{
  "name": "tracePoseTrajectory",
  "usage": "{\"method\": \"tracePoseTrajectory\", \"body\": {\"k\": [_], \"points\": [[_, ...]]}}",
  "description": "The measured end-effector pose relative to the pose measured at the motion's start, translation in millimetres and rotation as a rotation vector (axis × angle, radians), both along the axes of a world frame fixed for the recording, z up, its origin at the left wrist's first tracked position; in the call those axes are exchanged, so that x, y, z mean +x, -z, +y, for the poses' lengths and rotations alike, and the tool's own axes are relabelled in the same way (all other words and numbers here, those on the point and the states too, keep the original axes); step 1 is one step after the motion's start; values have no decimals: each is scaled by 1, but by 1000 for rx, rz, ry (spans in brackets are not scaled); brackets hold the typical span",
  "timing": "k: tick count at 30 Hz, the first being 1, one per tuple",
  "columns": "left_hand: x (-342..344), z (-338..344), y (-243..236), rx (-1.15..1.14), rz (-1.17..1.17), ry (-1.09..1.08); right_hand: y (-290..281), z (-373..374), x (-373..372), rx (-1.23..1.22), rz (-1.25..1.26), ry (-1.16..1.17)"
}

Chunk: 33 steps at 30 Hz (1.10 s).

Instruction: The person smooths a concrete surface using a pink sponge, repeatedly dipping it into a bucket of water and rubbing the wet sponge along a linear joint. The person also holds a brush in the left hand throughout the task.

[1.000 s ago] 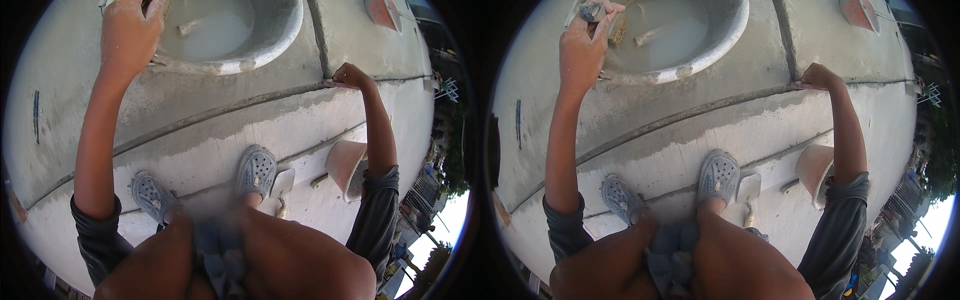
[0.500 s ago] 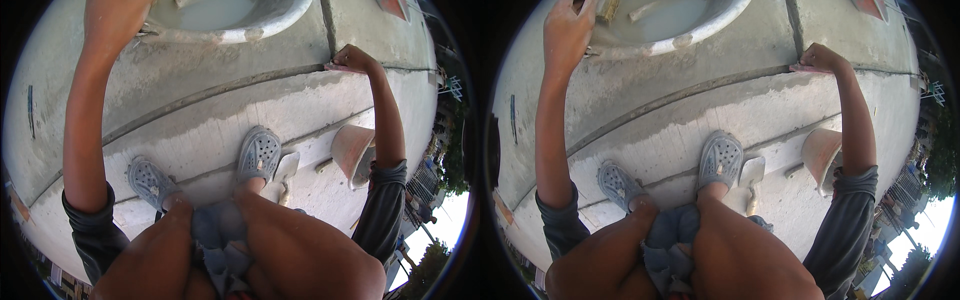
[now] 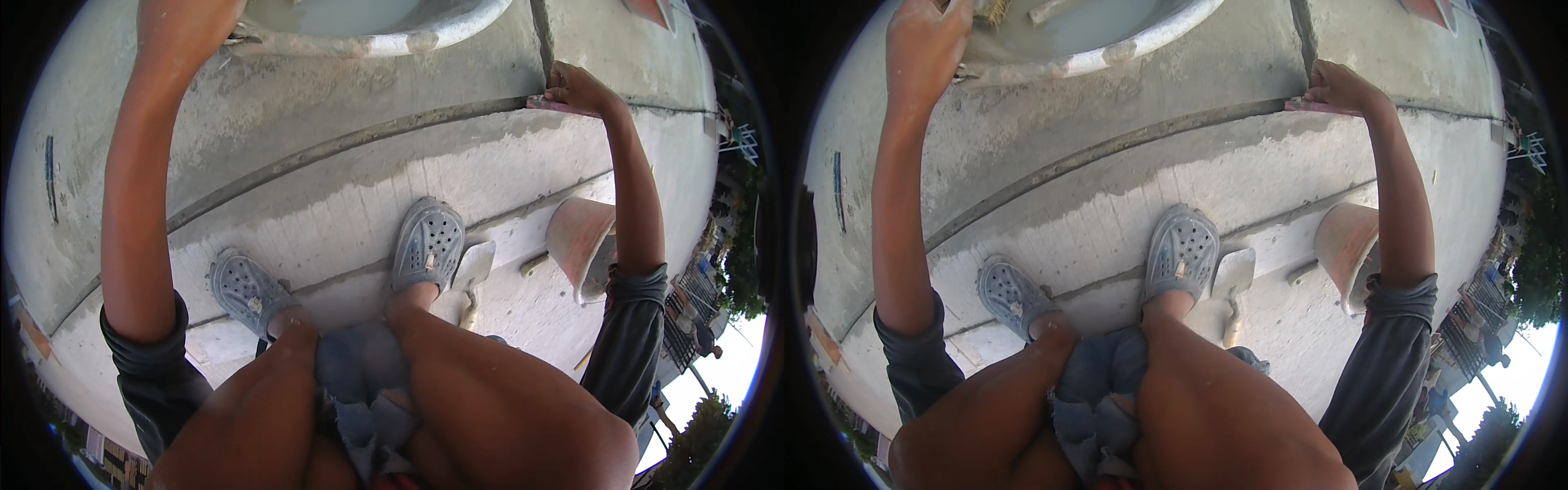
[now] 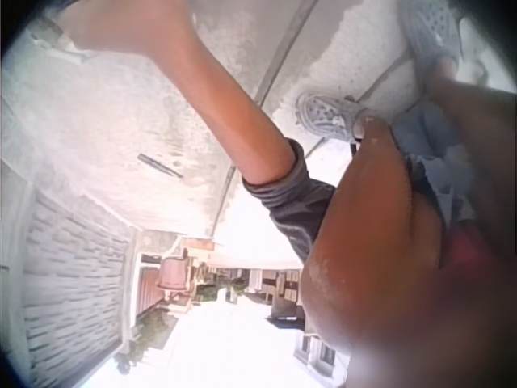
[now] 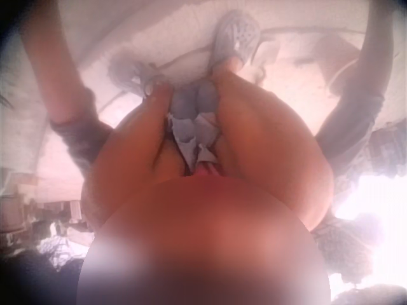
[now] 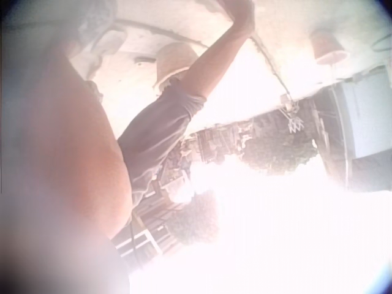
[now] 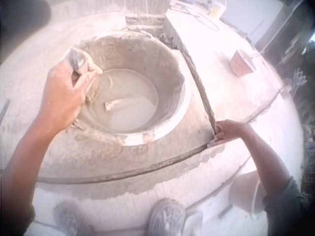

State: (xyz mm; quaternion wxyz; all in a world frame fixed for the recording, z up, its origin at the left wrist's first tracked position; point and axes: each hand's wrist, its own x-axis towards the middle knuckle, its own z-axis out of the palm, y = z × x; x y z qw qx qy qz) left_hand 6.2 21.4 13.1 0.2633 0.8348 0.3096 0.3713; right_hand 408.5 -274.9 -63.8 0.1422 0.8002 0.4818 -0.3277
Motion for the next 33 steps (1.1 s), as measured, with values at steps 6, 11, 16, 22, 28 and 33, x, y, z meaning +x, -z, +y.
{"method": "tracePoseTrajectory", "body": {"k": [6,11,16,22,28,33], "points": [[-1,7,9,59,-39,16,-3,15,-18,-15,-21,-114],[0,2,0,-28,21,4,0,18,-30,16,42,-78],[1,9,9,65,-33,26,-1,27,-44,23,56,-120],[-10,4,-10,-40,12,115,-39,31,-73,121,351,163],[-2,14,9,-311,-293,116,-118,21,-132,855,1206,348],[-13,-14,-18,-98,-624,206,-141,98,-214,1244,841,780]]}}
